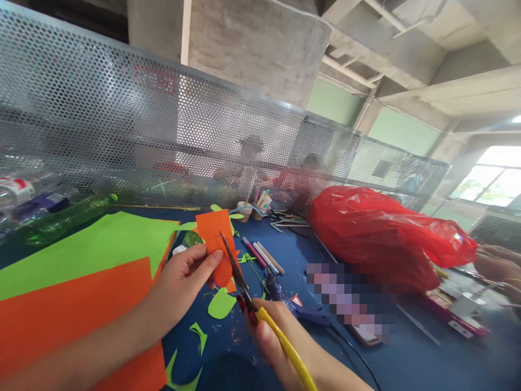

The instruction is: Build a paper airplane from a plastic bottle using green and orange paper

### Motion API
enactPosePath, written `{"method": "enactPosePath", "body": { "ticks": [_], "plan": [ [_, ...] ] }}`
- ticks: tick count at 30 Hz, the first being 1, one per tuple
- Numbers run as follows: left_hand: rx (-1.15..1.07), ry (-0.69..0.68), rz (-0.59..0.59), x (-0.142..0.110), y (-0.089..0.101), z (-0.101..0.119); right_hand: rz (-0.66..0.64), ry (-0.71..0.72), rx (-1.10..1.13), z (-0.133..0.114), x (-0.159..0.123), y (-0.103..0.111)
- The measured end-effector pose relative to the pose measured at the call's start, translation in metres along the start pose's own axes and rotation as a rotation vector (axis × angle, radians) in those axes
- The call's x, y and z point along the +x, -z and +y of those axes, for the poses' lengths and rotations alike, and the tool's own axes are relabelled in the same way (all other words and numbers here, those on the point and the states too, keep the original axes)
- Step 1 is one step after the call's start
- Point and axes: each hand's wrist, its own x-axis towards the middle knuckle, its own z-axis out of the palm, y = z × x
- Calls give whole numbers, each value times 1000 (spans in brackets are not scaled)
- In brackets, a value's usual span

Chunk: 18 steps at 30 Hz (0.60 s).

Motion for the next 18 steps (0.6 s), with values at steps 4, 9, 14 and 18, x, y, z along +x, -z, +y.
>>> {"method": "enactPosePath", "body": {
  "ticks": [4, 9, 14, 18],
  "plan": [
    [29, -25, -5, 1, 2, -1, 70, -35, -14, -4, -2, -2],
    [12, -22, -37, 2, 2, -3, 98, -37, 3, -3, -3, -4],
    [35, -10, -37, 2, 2, -4, 105, -47, -10, -3, -4, -4],
    [13, -17, -62, 3, 2, -5, 112, -42, -48, -1, -5, -4]
  ]
}}
